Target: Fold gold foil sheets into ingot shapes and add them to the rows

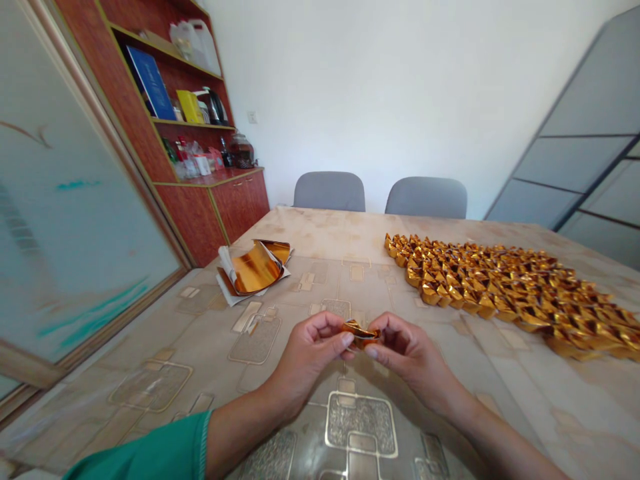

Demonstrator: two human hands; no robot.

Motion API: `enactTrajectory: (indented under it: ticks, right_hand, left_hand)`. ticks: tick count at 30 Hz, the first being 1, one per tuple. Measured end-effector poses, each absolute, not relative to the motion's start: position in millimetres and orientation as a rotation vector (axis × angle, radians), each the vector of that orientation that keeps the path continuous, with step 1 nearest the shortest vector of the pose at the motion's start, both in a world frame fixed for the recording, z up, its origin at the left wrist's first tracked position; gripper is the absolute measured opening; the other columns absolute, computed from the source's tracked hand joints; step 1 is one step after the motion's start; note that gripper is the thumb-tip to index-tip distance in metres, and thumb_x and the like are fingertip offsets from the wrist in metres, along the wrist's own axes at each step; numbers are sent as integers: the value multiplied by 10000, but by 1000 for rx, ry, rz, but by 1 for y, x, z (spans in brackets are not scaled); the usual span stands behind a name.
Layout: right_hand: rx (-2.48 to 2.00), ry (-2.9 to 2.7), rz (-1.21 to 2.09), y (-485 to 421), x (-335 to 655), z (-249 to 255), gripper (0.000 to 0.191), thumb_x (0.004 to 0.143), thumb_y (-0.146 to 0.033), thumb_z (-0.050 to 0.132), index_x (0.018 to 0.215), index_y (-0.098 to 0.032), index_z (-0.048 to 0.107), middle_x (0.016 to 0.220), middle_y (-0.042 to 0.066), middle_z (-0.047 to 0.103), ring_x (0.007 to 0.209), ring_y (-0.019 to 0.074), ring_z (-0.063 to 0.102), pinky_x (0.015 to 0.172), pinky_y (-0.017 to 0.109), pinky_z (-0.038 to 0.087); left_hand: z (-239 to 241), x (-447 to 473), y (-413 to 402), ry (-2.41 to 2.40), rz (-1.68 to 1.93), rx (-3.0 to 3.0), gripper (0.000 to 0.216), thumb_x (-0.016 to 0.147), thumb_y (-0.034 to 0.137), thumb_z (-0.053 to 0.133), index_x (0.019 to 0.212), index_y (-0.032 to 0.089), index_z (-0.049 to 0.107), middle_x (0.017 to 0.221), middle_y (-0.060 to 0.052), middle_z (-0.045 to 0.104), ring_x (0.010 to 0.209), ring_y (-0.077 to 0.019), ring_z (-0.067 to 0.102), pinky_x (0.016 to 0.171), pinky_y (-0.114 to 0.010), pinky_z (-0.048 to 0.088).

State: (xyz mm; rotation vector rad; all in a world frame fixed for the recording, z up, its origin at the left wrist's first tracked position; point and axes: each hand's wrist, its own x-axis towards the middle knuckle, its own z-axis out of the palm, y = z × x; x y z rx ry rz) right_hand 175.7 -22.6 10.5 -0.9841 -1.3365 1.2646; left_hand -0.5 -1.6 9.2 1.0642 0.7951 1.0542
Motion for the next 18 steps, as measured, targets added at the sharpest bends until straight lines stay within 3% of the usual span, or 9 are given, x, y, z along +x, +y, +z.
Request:
enactTrajectory:
  ticks: [18]
  right_hand:
    - [-979, -1466, 1178, -20, 181, 12, 242, 795, -427, 737, 815, -216, 620, 733, -7, 591, 660, 145, 488, 606, 270, 383]
  left_hand:
    - [11, -1, 1, 831, 1110, 1079, 242, 656, 308, 818, 722, 150, 646, 688, -5, 683, 595, -115, 613, 607, -233, 498]
